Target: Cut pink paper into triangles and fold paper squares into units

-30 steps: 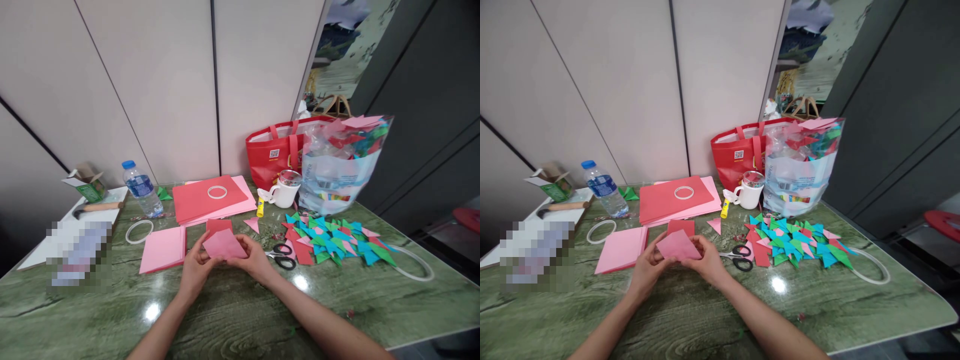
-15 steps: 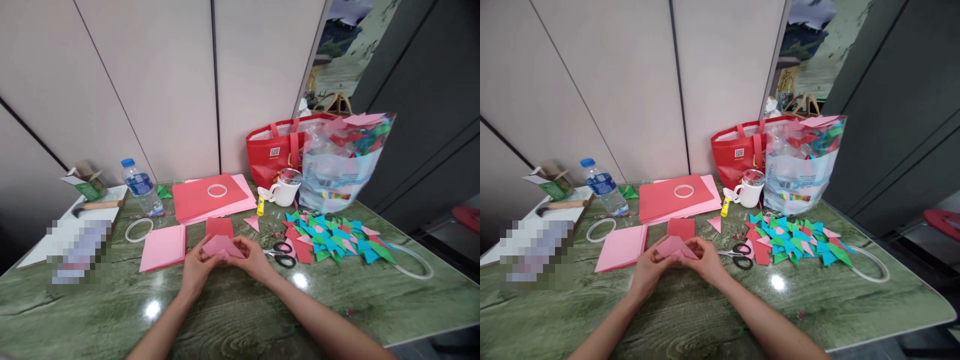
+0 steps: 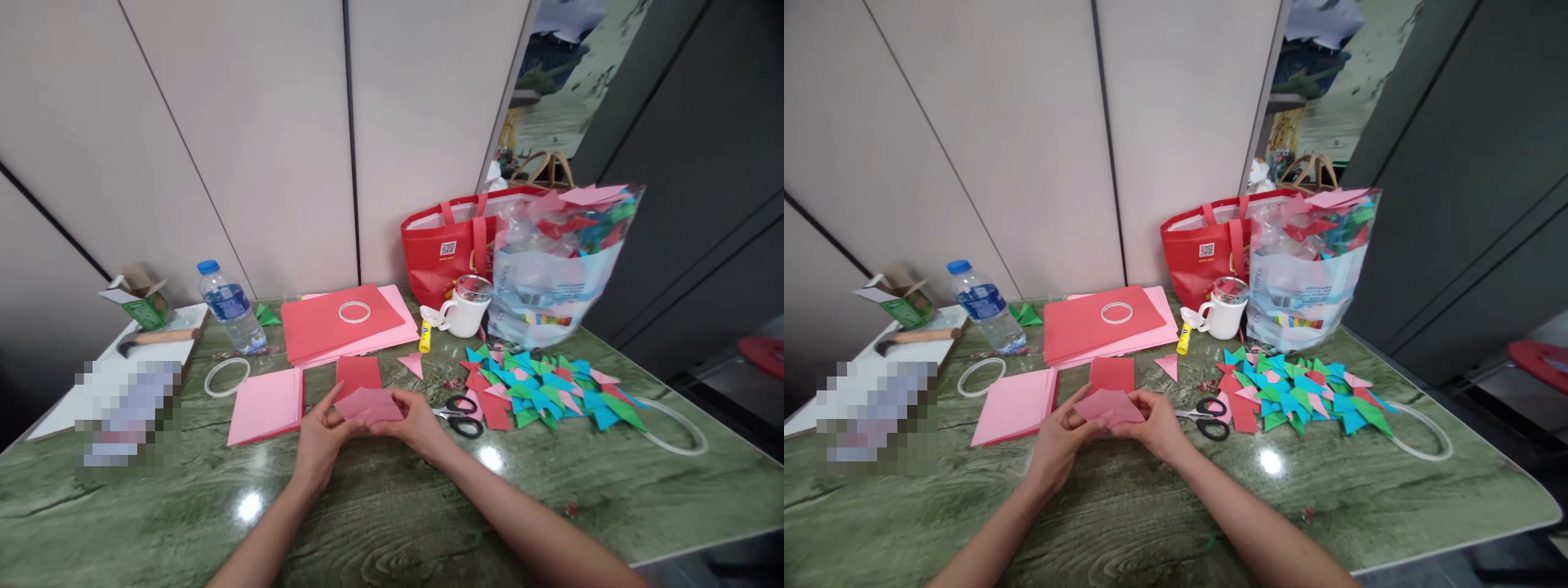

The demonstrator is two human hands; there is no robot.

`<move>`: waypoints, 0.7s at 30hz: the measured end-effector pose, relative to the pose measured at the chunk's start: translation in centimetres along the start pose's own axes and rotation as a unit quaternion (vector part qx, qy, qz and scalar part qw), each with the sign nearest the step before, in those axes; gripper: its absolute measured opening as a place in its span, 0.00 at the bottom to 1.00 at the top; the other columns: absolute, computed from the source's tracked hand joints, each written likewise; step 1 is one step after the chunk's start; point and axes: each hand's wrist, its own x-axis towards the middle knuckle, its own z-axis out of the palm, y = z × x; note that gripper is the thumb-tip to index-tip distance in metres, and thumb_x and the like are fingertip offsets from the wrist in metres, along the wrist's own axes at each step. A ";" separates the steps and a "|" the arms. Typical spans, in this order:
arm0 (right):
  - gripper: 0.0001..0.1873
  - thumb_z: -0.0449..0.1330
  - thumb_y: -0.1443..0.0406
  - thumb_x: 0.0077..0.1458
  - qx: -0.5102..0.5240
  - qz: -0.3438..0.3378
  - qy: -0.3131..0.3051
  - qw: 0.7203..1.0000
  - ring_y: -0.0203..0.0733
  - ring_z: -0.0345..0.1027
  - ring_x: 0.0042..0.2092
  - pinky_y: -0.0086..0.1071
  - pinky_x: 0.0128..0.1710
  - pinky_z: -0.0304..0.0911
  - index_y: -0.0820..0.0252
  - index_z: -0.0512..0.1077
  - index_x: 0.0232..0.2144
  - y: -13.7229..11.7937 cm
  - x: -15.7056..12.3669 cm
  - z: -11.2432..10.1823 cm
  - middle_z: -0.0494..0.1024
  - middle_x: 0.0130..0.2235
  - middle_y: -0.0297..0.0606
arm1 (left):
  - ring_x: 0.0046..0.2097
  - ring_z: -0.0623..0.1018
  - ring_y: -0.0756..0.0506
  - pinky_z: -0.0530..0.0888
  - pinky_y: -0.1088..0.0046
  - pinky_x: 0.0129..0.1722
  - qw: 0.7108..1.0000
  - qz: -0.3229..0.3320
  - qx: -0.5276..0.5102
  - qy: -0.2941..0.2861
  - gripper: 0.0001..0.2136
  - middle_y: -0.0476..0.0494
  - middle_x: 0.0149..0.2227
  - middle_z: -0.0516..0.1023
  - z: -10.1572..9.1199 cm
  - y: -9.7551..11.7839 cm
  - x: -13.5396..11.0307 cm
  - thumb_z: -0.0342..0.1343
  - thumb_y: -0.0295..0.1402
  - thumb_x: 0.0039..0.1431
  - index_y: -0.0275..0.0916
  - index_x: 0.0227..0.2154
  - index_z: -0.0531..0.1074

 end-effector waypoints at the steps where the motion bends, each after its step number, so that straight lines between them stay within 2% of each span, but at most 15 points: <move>1: 0.25 0.71 0.63 0.27 0.001 -0.001 -0.002 1.000 0.42 0.70 0.34 0.34 0.36 0.64 0.63 0.72 0.33 0.1 0.0 0.0 0.77 0.32 0.36 | 0.28 0.78 0.48 0.74 0.74 0.34 1.000 0.000 0.001 0.001 0.43 0.42 0.29 0.81 0.0 0.0 0.0 0.65 0.30 0.38 0.30 0.59 0.50; 13: 0.26 0.69 0.61 0.30 -0.012 0.003 -0.024 1.000 0.43 0.70 0.35 0.36 0.38 0.65 0.62 0.72 0.37 0.2 0.0 0.1 0.77 0.34 0.36 | 0.29 0.78 0.47 0.74 0.72 0.34 1.000 0.000 0.016 0.022 0.45 0.43 0.30 0.81 0.3 0.4 -0.3 0.66 0.30 0.37 0.30 0.59 0.50; 21: 0.14 0.62 0.66 0.40 -0.073 -0.042 0.010 0.996 0.39 0.68 0.33 0.32 0.35 0.64 0.62 0.69 0.33 0.3 -0.5 1.2 0.75 0.32 0.35 | 0.33 0.79 0.47 0.74 0.75 0.35 0.999 0.018 0.007 0.038 0.42 0.41 0.32 0.81 0.3 -0.4 -0.1 0.65 0.29 0.37 0.29 0.58 0.53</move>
